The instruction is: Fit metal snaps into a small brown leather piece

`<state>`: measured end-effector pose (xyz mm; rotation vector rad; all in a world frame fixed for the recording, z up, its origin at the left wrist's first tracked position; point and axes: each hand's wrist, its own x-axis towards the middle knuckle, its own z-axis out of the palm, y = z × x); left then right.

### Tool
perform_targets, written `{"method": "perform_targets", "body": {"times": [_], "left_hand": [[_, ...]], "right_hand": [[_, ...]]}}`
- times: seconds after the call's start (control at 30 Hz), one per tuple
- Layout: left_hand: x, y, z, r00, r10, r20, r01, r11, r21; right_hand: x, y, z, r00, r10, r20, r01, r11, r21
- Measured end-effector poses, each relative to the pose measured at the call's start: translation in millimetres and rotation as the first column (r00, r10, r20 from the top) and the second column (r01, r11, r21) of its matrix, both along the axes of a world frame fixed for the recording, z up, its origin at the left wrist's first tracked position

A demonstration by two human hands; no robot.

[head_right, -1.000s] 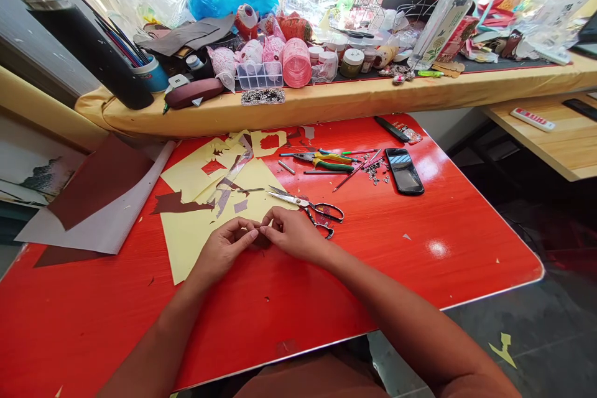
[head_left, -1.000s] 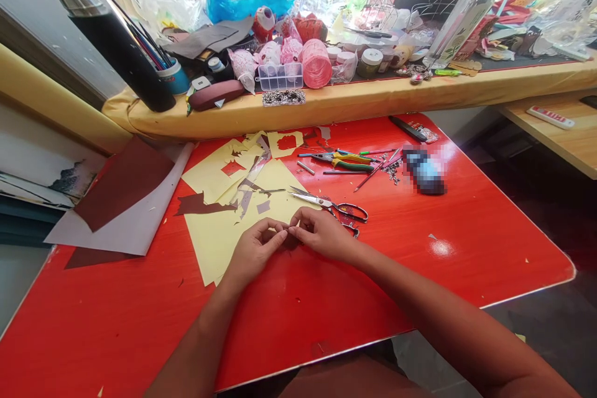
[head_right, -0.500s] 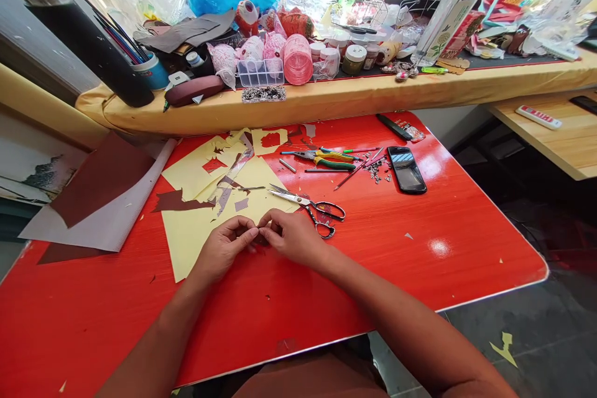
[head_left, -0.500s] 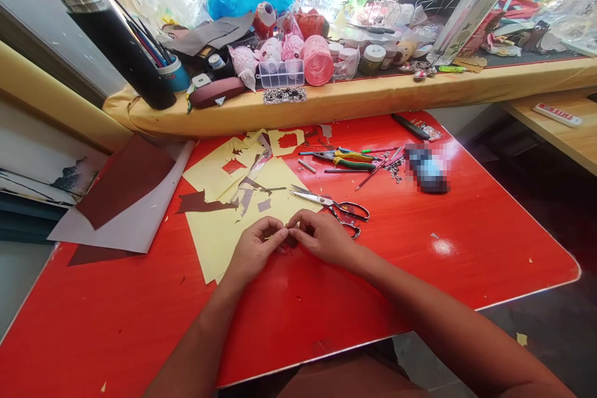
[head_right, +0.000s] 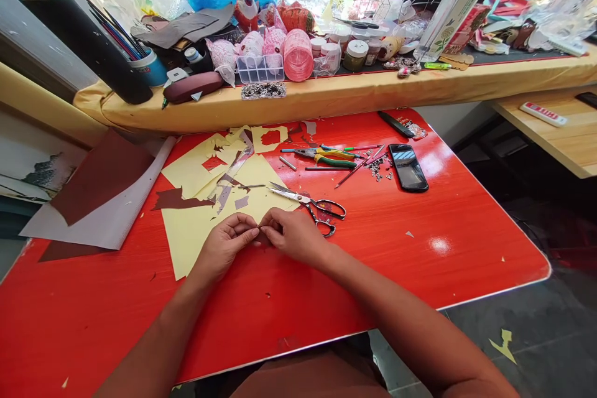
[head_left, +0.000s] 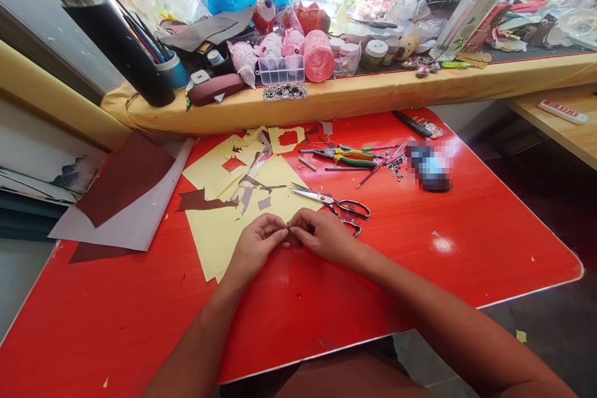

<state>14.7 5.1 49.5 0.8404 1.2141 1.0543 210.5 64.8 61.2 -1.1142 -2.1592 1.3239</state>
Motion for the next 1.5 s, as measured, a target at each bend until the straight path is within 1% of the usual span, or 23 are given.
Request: {"method": "perform_targets", "body": {"times": [0.23,0.57,0.73,0.83,0.9,1.0,1.07,1.17,1.23,1.37,1.5], "left_hand": [[5.4,-4.1,-4.1,0.998,0.010,-0.059,-0.005,0.996,0.084],[3.2,-6.2,-6.4,0.993,-0.020,-0.118,0.036,0.991,0.132],[1.9,-7.3,-7.9,0.987,-0.027,-0.161,0.051,0.987,0.150],[3.3,-7.8,-7.2,0.989,-0.015,-0.149,0.039,0.986,0.159],[4.9,-7.5,-5.9,0.992,-0.007,-0.126,0.028,0.986,0.166],[6.3,-6.0,-3.2,0.995,0.035,-0.091,-0.019,0.985,0.171],[5.6,-4.7,-1.8,0.989,0.117,-0.090,-0.100,0.978,0.181],[3.6,-3.1,-0.4,0.965,0.240,-0.102,-0.216,0.954,0.206],[3.2,-2.9,1.1,0.957,0.273,-0.097,-0.248,0.945,0.216],[4.9,-4.2,5.9,0.951,0.300,-0.080,-0.274,0.932,0.237],[5.4,-6.7,8.6,0.939,0.337,-0.070,-0.306,0.911,0.277]], "right_hand": [[1.7,2.4,-2.1,1.000,0.000,0.008,0.000,1.000,-0.006],[1.2,4.5,-1.8,0.999,0.013,0.042,-0.014,1.000,0.008],[1.1,3.7,-2.2,1.000,0.005,0.017,-0.004,0.999,-0.043],[0.5,2.2,-1.7,1.000,0.001,-0.005,-0.001,0.997,-0.079],[-0.5,1.6,-1.5,0.999,-0.004,-0.049,-0.003,0.992,-0.129],[-1.8,1.6,-2.1,0.987,-0.049,-0.150,0.017,0.978,-0.208],[-1.4,1.9,-2.9,0.974,-0.120,-0.190,0.069,0.965,-0.254],[2.4,1.8,-3.7,0.956,-0.211,-0.204,0.131,0.929,-0.347],[6.4,0.6,-3.4,0.952,-0.221,-0.212,0.123,0.910,-0.397],[12.2,-4.2,-1.9,0.956,-0.191,-0.223,0.067,0.881,-0.469],[10.6,-11.9,-2.7,0.941,-0.204,-0.268,0.014,0.819,-0.573]]}}
